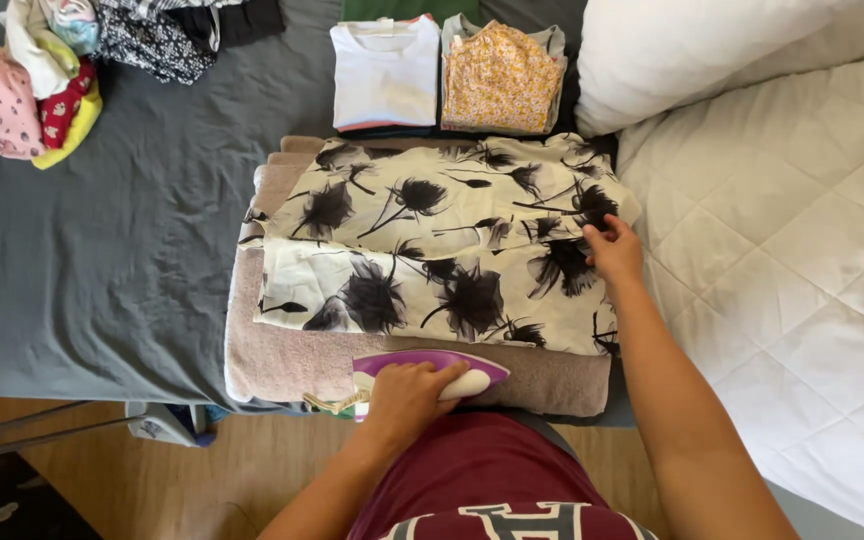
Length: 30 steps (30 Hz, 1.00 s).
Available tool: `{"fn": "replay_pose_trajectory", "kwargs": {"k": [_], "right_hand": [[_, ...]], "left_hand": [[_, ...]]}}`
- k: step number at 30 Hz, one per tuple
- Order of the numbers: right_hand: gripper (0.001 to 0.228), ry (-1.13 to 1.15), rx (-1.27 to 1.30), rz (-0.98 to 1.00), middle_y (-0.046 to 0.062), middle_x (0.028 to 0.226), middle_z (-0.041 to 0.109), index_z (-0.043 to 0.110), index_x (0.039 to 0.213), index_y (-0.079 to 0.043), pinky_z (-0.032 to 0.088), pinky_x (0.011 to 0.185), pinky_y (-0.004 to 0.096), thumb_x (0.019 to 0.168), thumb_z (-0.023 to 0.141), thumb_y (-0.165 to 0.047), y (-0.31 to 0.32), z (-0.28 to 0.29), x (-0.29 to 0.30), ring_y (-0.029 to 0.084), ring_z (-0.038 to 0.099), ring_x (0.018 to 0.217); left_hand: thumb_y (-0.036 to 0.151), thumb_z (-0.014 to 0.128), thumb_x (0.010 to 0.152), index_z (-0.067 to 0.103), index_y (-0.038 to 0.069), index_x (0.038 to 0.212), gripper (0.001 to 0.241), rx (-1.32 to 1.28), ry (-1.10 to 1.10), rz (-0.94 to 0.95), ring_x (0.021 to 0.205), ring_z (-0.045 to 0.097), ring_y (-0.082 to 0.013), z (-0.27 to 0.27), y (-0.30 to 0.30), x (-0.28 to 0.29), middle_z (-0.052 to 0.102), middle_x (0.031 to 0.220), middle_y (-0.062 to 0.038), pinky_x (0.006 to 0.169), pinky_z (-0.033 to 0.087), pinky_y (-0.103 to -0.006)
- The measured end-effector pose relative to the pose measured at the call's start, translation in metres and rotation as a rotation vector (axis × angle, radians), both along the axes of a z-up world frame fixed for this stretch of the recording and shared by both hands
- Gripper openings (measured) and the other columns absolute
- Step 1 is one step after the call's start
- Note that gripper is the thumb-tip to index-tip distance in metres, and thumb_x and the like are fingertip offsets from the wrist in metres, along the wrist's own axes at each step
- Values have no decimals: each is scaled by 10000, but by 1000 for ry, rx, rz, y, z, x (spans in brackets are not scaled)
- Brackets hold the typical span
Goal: The person irons a white t-shirt and a patterned shirt on a towel placed on a bed. They smooth the fabric, use a purple iron to press the garments, and fold them after ironing.
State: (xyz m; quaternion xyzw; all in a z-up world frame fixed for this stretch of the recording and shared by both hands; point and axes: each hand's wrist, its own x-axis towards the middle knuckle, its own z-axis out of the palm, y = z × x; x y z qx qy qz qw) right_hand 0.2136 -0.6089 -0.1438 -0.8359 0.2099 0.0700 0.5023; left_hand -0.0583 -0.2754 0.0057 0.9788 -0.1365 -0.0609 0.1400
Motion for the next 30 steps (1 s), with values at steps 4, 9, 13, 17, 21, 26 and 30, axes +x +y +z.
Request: {"fn": "replay_pose_trajectory", "kwargs": {"k": [4,9,13,17,21,26,30], "right_hand": [[527,43,88,-31,120,948,650,608,1362,-85,466,303,269,922,804,-299,-7,-5,8,201,665,506],[521,92,199,11,89,966,588,642,1294,-76,371,286,260,865,858,-276,-18,-2,7,160,562,435],[444,94,266,4,59,914,580,655,1220,-85,365,286,235,848,846,-236,-15,23,1,147,546,431],[371,143,309,-10,1,710,519,670,1112,-130,346,327,211,791,853,-163,-12,61,-13,96,475,429],[315,167,346,17,-15,617,482,713,1069,-167,348,351,210,786,847,-132,-17,95,-31,89,446,428],[312,216,480,19,72,743,633,697,1079,-164,545,486,307,799,794,-64,-22,109,-65,182,624,576],[301,259,600,7,104,980,660,651,1072,-86,637,726,468,814,666,68,-31,85,-95,308,726,823]], "left_hand": [[479,757,780,546,458,1298,559,66,21,-4,741,729,-268,-42,-2,0,688,798,4,626,542,-410],[626,736,783,490,395,1312,627,41,337,-69,867,742,-299,-28,1,20,711,909,-26,706,577,-460],[652,609,893,644,302,1249,501,-156,627,-78,1069,704,-395,9,1,87,747,1045,-137,863,552,-560],[555,625,938,494,272,1430,583,-390,633,314,771,734,-316,-3,-10,158,747,770,-79,782,587,-463],[518,750,890,308,235,1556,848,-954,798,717,516,734,-239,-57,-39,211,756,755,-169,452,622,-326],[619,635,947,583,149,1264,570,-1134,870,741,757,773,-267,-37,-46,202,767,940,-197,638,653,-376],[529,684,940,719,86,1021,451,-1119,900,695,850,761,-289,-34,-35,171,723,1069,-169,675,660,-403]]}}
